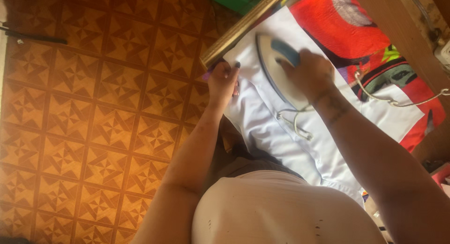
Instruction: The person irons a white shirt on a surface using an iron, smoothing different parts of the garment by hand and with the iron.
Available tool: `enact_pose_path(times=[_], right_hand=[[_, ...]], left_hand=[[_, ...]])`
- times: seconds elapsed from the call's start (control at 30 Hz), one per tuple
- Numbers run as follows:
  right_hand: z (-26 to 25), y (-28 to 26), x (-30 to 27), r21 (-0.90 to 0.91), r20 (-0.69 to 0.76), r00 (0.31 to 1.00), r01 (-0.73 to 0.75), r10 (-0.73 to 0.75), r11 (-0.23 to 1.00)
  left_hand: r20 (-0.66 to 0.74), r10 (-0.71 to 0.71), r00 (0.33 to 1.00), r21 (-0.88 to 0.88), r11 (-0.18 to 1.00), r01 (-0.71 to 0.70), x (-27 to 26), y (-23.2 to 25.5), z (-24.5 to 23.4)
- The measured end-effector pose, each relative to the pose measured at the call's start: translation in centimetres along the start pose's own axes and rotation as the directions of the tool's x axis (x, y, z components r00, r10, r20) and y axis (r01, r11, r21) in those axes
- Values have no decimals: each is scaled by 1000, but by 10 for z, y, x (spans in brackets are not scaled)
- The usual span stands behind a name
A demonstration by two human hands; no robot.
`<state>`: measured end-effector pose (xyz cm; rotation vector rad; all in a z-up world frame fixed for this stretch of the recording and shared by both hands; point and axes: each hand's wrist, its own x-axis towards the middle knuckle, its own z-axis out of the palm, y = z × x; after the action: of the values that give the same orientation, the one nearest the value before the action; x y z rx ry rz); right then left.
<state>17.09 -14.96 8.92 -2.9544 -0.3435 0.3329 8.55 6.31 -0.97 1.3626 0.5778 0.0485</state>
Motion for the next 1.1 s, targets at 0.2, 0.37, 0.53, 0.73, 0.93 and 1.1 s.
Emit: enact_pose_path(times=[0.2,0.37,0.53,0.73,0.93,1.1], right_hand=[[5,2,-6,-8,47,998,43,-43,999],[-7,18,-58,-82,188,978,104,-87,991],[2,-10,-20,-54,52,978,203,-200,978],[4,-15,-13,-40,56,979,200,-198,979],[-13,97,-94,-175,215,976,78,-40,982],[-1,103,-83,-247,164,984,114,-74,962]], left_hand=[[4,13,1000,-107,994,-12,2,-8,-2],[-45,77,996,-134,988,-82,5,-25,2],[-71,63,995,-159,985,-74,5,-34,0],[-96,66,993,-178,981,-82,2,-26,1],[-149,46,988,30,999,-42,-3,-15,1],[-149,-11,989,111,993,28,-19,6,11]])
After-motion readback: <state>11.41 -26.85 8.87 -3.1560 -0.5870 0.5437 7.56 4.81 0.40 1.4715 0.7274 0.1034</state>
